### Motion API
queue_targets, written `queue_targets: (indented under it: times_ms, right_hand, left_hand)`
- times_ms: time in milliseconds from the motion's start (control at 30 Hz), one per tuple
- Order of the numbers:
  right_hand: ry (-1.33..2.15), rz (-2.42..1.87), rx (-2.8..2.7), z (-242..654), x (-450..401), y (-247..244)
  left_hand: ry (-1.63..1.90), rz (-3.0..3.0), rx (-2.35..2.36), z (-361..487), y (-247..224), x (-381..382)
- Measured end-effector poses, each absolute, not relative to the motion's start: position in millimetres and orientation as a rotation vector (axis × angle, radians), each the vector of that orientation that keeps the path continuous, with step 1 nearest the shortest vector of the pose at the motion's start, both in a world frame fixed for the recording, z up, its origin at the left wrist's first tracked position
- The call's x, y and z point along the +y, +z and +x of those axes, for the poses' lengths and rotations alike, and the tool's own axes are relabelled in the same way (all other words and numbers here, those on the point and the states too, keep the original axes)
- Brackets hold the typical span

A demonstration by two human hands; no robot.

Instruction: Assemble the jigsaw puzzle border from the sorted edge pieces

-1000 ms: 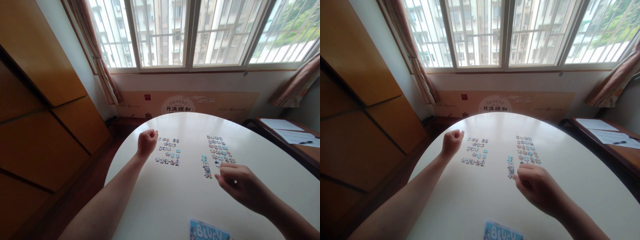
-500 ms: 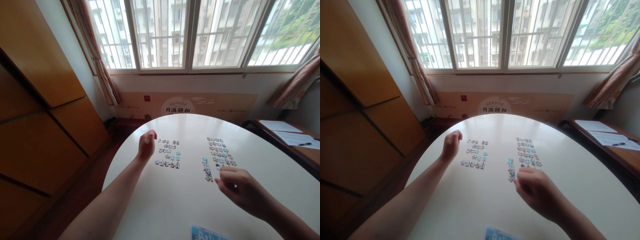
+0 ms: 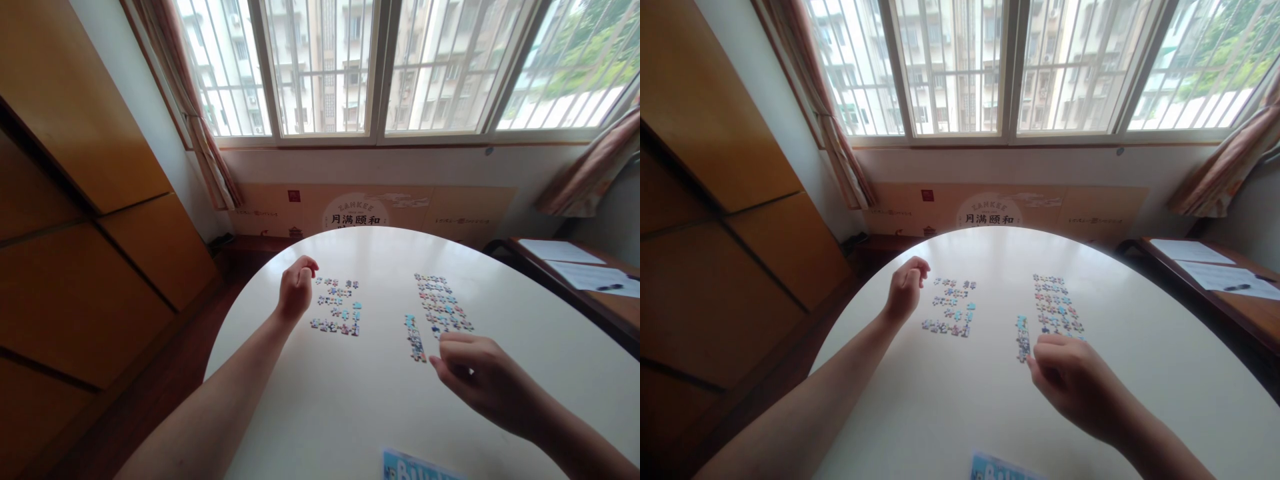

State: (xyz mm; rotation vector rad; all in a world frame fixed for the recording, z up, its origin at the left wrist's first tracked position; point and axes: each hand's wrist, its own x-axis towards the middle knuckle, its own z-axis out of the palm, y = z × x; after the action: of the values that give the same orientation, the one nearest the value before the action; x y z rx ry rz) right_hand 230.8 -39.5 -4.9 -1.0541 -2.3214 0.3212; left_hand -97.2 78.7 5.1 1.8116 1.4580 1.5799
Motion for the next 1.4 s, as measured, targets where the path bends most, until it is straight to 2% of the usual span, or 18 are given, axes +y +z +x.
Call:
queue_targets:
  times_ms: [1400]
  right_hand:
    - [0.324, -1.089, -2.233, 236.4, -14.9, -23.1]
  left_hand:
    - [1.611, 1.809, 1.663, -113.9, -14.9, 103.7]
